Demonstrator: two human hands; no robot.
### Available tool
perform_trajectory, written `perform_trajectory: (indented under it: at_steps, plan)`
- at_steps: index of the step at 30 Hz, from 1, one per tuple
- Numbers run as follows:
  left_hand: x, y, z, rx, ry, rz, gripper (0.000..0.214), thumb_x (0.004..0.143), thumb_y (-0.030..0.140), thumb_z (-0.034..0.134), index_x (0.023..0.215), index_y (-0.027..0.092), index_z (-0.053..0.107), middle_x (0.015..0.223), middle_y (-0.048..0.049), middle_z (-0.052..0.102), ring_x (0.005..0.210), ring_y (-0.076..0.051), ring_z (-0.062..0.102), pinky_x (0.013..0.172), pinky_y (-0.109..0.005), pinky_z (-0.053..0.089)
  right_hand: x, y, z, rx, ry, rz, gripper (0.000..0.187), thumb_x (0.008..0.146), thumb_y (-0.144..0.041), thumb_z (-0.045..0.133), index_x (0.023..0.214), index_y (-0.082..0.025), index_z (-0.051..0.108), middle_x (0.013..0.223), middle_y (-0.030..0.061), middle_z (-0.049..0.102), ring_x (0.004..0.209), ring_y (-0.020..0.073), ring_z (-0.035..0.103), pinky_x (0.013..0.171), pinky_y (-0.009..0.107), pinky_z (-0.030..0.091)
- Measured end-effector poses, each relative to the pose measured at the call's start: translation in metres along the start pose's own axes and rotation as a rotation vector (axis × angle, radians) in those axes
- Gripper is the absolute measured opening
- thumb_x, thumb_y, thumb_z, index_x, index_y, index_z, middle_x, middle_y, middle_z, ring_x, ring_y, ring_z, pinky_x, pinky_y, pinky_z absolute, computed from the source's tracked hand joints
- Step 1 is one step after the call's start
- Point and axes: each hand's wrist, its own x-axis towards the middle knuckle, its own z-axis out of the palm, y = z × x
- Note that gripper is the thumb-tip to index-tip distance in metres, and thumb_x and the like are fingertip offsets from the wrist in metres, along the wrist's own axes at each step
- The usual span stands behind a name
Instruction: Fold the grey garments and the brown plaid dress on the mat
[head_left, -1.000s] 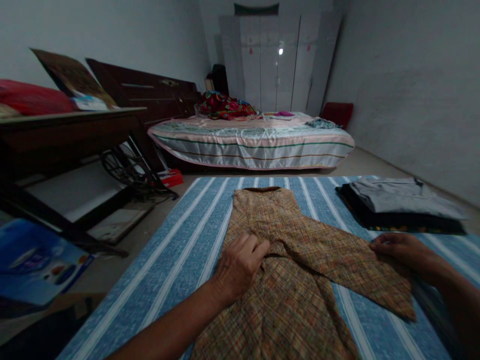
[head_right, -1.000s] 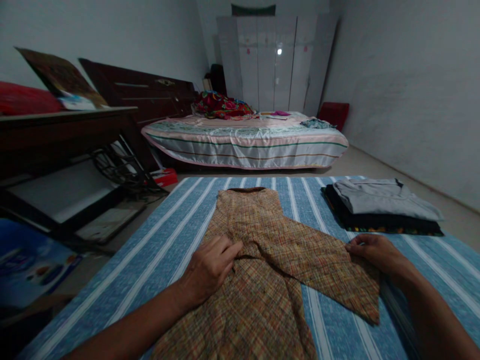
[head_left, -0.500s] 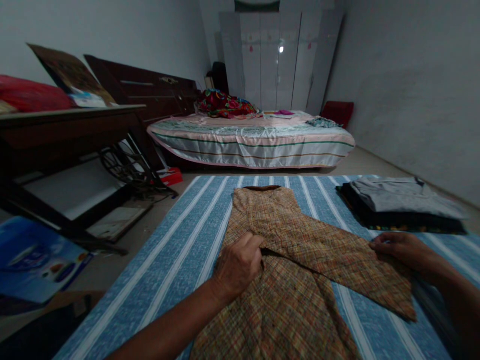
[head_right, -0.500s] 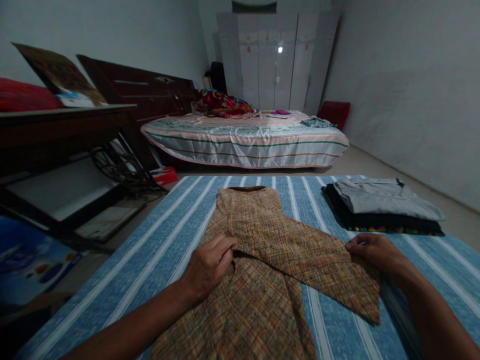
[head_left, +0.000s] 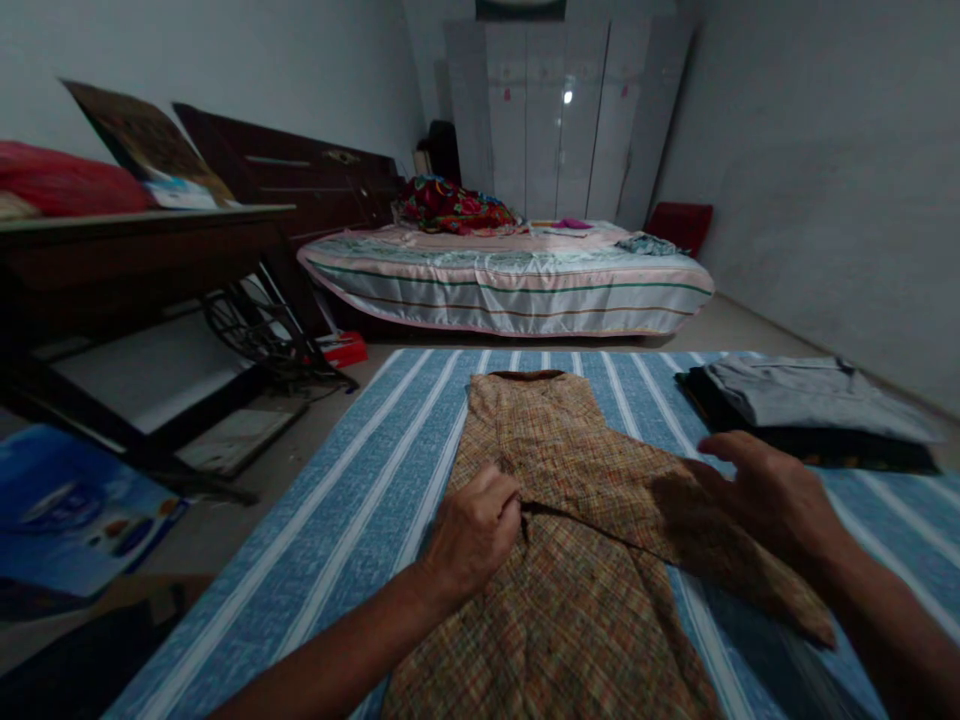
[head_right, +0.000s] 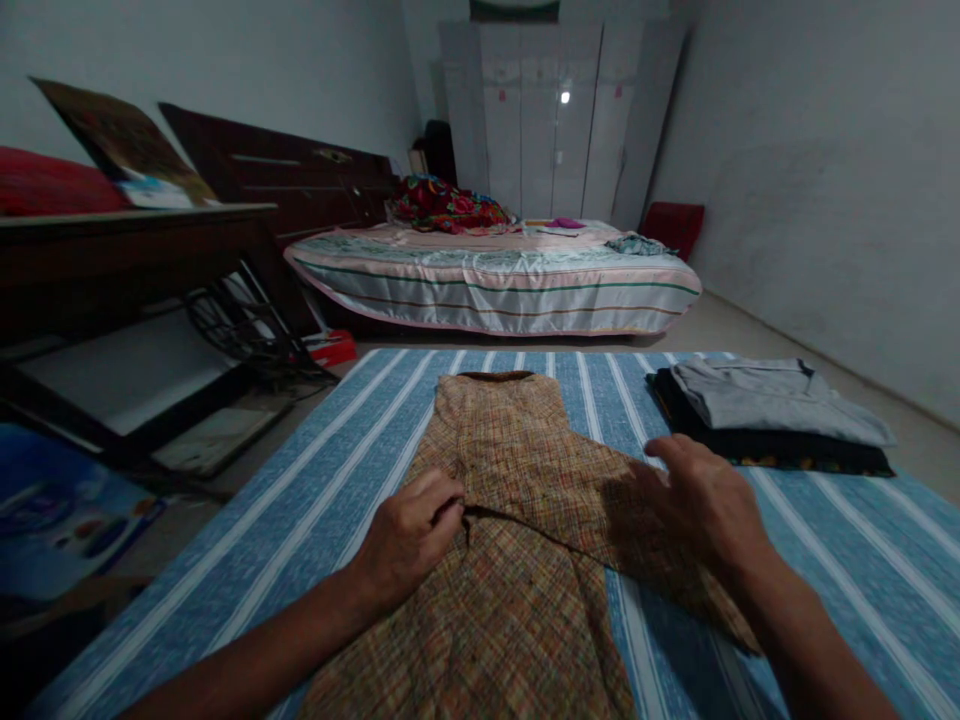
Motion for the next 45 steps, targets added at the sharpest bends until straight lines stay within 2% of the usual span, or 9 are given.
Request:
perform_trajectory:
  at_steps: [3,6,13,17,22,26,30,36,45]
  plan:
    - [0.002,0.002,-0.003,-0.093,0.0,-0.1,0.016,0.083,0.013,0.046,0.075,0.02,0.058,0.073,0.0001,0.055,0.066,-0.012,0.056,0.061,-0.023,0.043,-0.01,-0.052,0.013,0.166,0.011,-0.36,0.02,0.093,-0.035,0.046,0.091,-0.022,0.062,0.087,0.0066,0.065,0.077,0.0204,0.061,0.067,0.031,0.042]
    - [0.005,0.005,-0.006,-0.19,-0.01,-0.209,0.014,0.078,0.01,0.05,0.071,0.019,0.058,0.071,0.0014,0.055,0.064,-0.011,0.056,0.058,-0.021,0.043,-0.018,-0.092,0.03,0.142,-0.011,-0.558,0.017,0.094,-0.033,0.049,0.086,-0.022,0.06,0.082,0.0042,0.062,0.075,0.0182,0.057,0.067,0.029,0.04]
    - [0.006,0.005,-0.001,-0.502,-0.002,-0.486,0.007,0.072,0.015,0.053,0.067,0.019,0.057,0.064,0.0036,0.056,0.06,-0.012,0.059,0.058,-0.022,0.046,-0.011,-0.142,0.055,-0.07,0.039,-0.572,0.006,0.084,-0.016,0.061,0.079,-0.02,0.06,0.078,0.0043,0.06,0.074,0.021,0.052,0.065,0.032,0.033]
    - [0.005,0.005,0.001,-0.777,-0.007,-0.678,0.005,0.07,0.022,0.057,0.073,0.019,0.054,0.062,0.0041,0.059,0.06,-0.014,0.064,0.052,-0.021,0.047,-0.007,-0.144,0.062,-0.027,0.061,-0.526,0.009,0.083,-0.015,0.059,0.075,-0.019,0.06,0.075,0.005,0.06,0.071,0.0199,0.05,0.064,0.031,0.031]
    - [0.002,0.011,-0.007,-0.868,0.014,-0.846,0.015,0.069,0.024,0.062,0.081,0.017,0.054,0.063,0.0036,0.059,0.052,-0.012,0.061,0.041,-0.018,0.043,0.0,-0.137,0.069,0.069,0.083,-0.45,0.022,0.087,-0.015,0.048,0.069,-0.02,0.059,0.069,0.0035,0.057,0.066,0.0162,0.049,0.062,0.029,0.029]
    - [0.001,0.015,-0.009,-0.944,-0.046,-0.902,0.019,0.07,0.022,0.062,0.086,0.016,0.054,0.068,0.0015,0.06,0.055,-0.013,0.063,0.039,-0.018,0.044,0.007,-0.141,0.068,0.046,0.088,-0.449,0.02,0.087,-0.017,0.049,0.072,-0.02,0.061,0.072,0.004,0.059,0.069,0.0169,0.05,0.062,0.029,0.029]
    - [0.004,0.02,-0.009,-0.998,-0.058,-0.976,0.02,0.072,0.015,0.06,0.09,0.015,0.053,0.073,-0.0002,0.061,0.057,-0.013,0.064,0.04,-0.018,0.045,0.014,-0.149,0.066,0.008,0.017,-0.502,0.015,0.084,-0.013,0.054,0.074,-0.02,0.063,0.075,0.0045,0.062,0.072,0.0182,0.051,0.063,0.03,0.029]
    - [0.011,0.026,-0.015,-1.028,-0.121,-1.043,0.016,0.078,0.007,0.052,0.092,0.015,0.051,0.077,-0.002,0.062,0.056,-0.012,0.064,0.041,-0.018,0.044,0.016,-0.154,0.067,-0.033,-0.04,-0.418,0.018,0.088,-0.017,0.052,0.074,-0.02,0.063,0.077,0.0051,0.061,0.075,0.0181,0.053,0.062,0.029,0.03]
    - [0.021,0.018,-0.013,-1.121,-0.248,-1.149,0.009,0.082,0.009,0.047,0.089,0.014,0.051,0.073,-0.0021,0.063,0.052,-0.012,0.063,0.041,-0.019,0.043,0.012,-0.159,0.063,-0.035,-0.111,-0.402,0.019,0.089,-0.018,0.052,0.075,-0.018,0.065,0.078,0.0049,0.062,0.075,0.0168,0.055,0.058,0.028,0.029]
